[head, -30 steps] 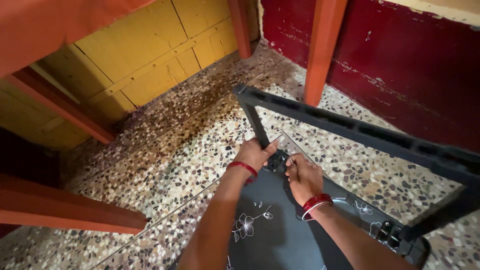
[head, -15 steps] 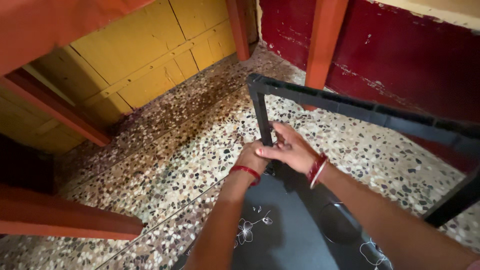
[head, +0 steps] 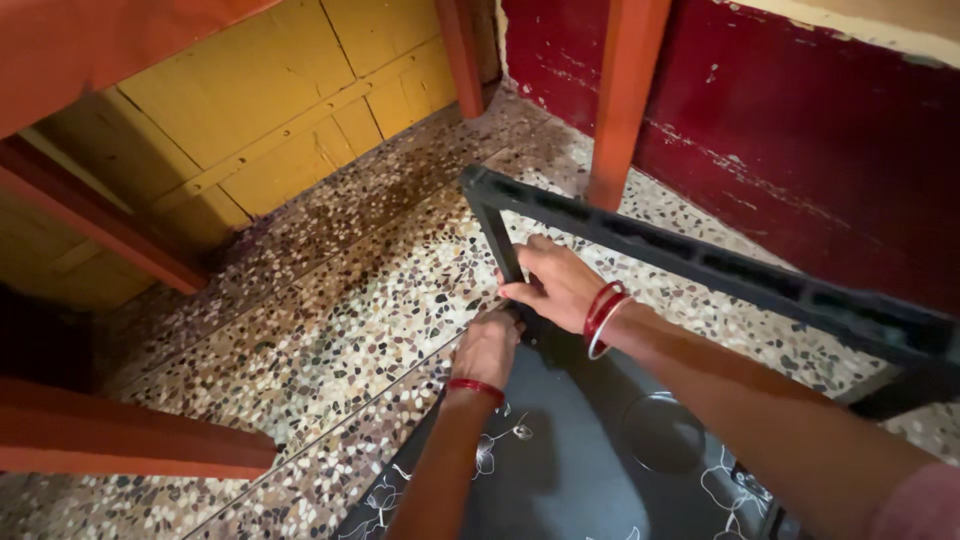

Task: The person attaches a black metal frame to the underside of a black tabletop with white floral patterns. They align the frame and insert screws by hand to secure it, working on one corner at a time.

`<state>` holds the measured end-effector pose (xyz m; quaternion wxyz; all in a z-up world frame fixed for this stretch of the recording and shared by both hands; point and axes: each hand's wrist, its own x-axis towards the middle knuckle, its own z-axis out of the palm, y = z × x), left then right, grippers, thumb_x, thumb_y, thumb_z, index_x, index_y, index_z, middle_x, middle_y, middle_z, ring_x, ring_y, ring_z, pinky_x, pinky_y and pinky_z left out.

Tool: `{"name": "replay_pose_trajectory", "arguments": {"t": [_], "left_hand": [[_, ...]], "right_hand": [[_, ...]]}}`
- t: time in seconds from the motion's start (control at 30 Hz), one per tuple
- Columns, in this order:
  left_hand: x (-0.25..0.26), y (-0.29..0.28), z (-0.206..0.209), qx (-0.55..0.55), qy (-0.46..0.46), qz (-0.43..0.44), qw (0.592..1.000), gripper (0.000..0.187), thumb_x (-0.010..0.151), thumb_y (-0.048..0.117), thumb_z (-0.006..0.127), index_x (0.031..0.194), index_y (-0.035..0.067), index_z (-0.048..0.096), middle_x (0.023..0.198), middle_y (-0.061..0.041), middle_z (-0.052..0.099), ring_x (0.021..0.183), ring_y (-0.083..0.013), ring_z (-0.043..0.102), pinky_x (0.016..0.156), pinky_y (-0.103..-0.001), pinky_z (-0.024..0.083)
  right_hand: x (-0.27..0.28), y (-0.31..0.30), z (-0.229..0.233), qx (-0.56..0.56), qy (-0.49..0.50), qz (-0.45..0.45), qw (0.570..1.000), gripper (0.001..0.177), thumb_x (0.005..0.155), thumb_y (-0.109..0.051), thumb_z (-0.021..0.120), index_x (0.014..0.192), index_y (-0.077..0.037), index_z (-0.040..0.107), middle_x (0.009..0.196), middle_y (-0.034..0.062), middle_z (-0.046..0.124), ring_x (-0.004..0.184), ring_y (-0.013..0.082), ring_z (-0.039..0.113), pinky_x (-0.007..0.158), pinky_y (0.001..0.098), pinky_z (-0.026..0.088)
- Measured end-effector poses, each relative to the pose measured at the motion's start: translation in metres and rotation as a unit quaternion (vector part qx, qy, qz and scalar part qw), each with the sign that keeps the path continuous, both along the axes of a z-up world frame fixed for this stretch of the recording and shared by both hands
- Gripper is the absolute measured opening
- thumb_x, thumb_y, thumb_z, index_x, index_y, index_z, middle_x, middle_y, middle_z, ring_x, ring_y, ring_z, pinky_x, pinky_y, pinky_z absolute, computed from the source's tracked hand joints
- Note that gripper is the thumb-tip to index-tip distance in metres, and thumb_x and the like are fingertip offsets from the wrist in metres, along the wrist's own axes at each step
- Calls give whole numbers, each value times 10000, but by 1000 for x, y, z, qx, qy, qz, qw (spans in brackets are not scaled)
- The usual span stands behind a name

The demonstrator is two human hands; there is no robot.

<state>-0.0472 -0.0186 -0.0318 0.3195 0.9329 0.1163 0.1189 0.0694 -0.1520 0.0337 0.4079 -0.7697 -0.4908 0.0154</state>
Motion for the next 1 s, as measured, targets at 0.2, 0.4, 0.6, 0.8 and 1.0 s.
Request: {"name": "replay_pose_trajectory", "arguments": {"t": [0.2, 0.4, 0.6, 0.8, 1.0], "left_hand": [[0, -3, -2, 5, -44, 13, 999, 154, 937, 162, 646, 1017, 52, 718, 1025, -243, 714, 976, -436, 674, 847, -520, 516], [-3, -9, -7, -35, -71, 48, 996, 231, 863, 84, 667, 1083, 80, 737, 995, -253, 712, 950, -449, 672, 821, -528, 513], [-2, -6, -17, -117, -108, 30, 987, 197, 881, 48, 614, 1053, 51, 711, 942, -208, 750, 884, -390, 736, 807, -470, 566], [-3, -13, -34, -89, -110, 77, 987, 171, 892, 87, 693, 1051, 29, 719, 950, -232, 730, 909, -419, 698, 796, -486, 533], [8, -6, -80, -34, -152, 81, 984, 187, 907, 171, 721, 1009, 15, 713, 976, -242, 729, 921, -419, 690, 832, -474, 525]], "right_hand": [[-3, -4, -1, -6, -21, -29, 999, 168, 914, -205, 721, 991, -66, 664, 918, 165, 631, 882, 357, 646, 785, 464, 504], [-15, -5, 4, 1, 17, -48, 999, 163, 913, -193, 695, 998, -61, 651, 954, 159, 680, 944, 347, 676, 840, 442, 517], [-12, -2, 9, -84, 30, -84, 992, 169, 909, -198, 708, 983, -47, 685, 973, 185, 684, 969, 368, 676, 864, 449, 516], [8, -10, -24, -110, 3, -25, 994, 299, 837, -244, 815, 1005, -32, 689, 1008, 210, 675, 986, 391, 643, 866, 460, 498], [-26, -38, -101, 134, 176, -36, 975, 582, 792, -183, 818, 1295, -6, 585, 1223, 177, 635, 1082, 371, 619, 918, 468, 469]]}}
